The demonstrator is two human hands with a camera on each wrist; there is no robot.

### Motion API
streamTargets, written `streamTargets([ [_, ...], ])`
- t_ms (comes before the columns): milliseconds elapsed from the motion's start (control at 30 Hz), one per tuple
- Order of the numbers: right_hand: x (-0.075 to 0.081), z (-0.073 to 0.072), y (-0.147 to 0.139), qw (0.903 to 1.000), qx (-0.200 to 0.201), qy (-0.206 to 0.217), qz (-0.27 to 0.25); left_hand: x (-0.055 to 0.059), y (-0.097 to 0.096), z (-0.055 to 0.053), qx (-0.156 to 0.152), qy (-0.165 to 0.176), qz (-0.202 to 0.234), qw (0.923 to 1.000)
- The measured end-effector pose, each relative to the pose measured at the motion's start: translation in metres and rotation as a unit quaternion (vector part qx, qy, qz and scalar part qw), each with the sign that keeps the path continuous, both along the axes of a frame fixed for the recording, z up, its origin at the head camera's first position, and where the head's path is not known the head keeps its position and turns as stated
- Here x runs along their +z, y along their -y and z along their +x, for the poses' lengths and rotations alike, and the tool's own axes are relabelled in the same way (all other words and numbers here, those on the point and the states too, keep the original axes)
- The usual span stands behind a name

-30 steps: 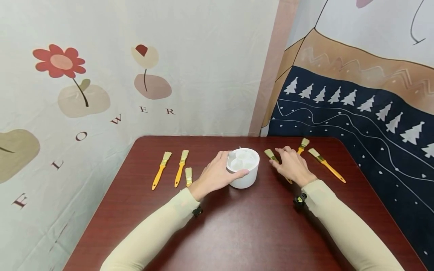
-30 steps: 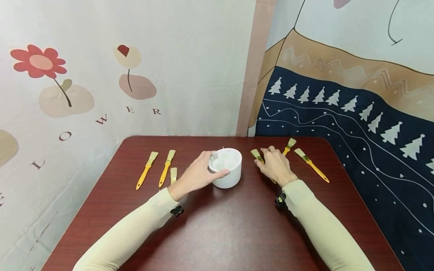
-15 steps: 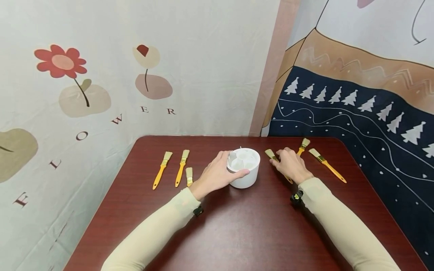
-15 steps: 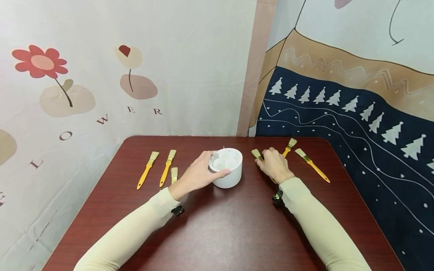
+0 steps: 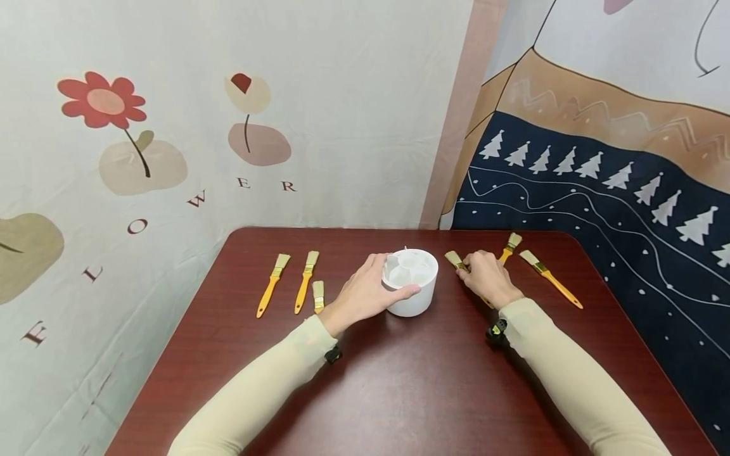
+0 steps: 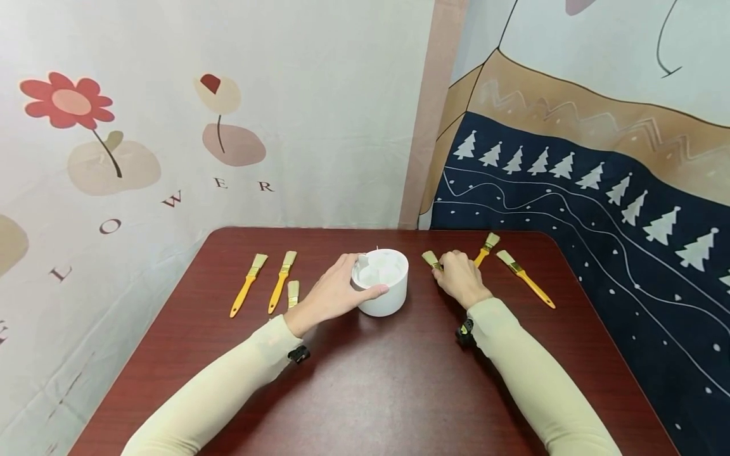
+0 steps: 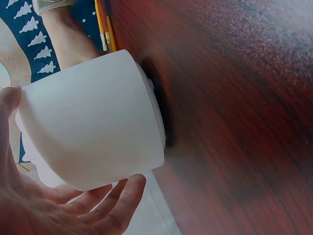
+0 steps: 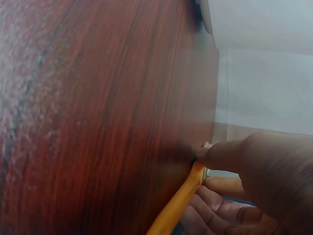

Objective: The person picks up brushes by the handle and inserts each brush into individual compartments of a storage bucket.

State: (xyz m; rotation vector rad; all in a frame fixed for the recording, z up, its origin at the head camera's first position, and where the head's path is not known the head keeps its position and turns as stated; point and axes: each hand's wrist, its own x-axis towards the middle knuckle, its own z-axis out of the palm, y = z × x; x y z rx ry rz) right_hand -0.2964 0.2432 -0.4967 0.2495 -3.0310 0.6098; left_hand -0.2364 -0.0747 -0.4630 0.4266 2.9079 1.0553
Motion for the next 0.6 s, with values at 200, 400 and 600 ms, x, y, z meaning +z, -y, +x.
streamTargets([
  [200,-0.0004,-0.0002,0.0014,0.9999,-0.005,0.002,-0.011,-0.0004,0.0007,-0.0007,0.000,0.000,0.004,1.0000],
  [400,0.0007,-0.0006,0.0020,0.9998,-0.013,0.010,-0.013,0.0008,0.0022,-0.0001,-0.003,0.002,0.004,1.0000],
  [600,0.0026,-0.0015,0.0022,0.9989,-0.007,0.012,-0.044,0.0029,0.0010,-0.0019,-0.007,0.009,0.004,0.9999],
])
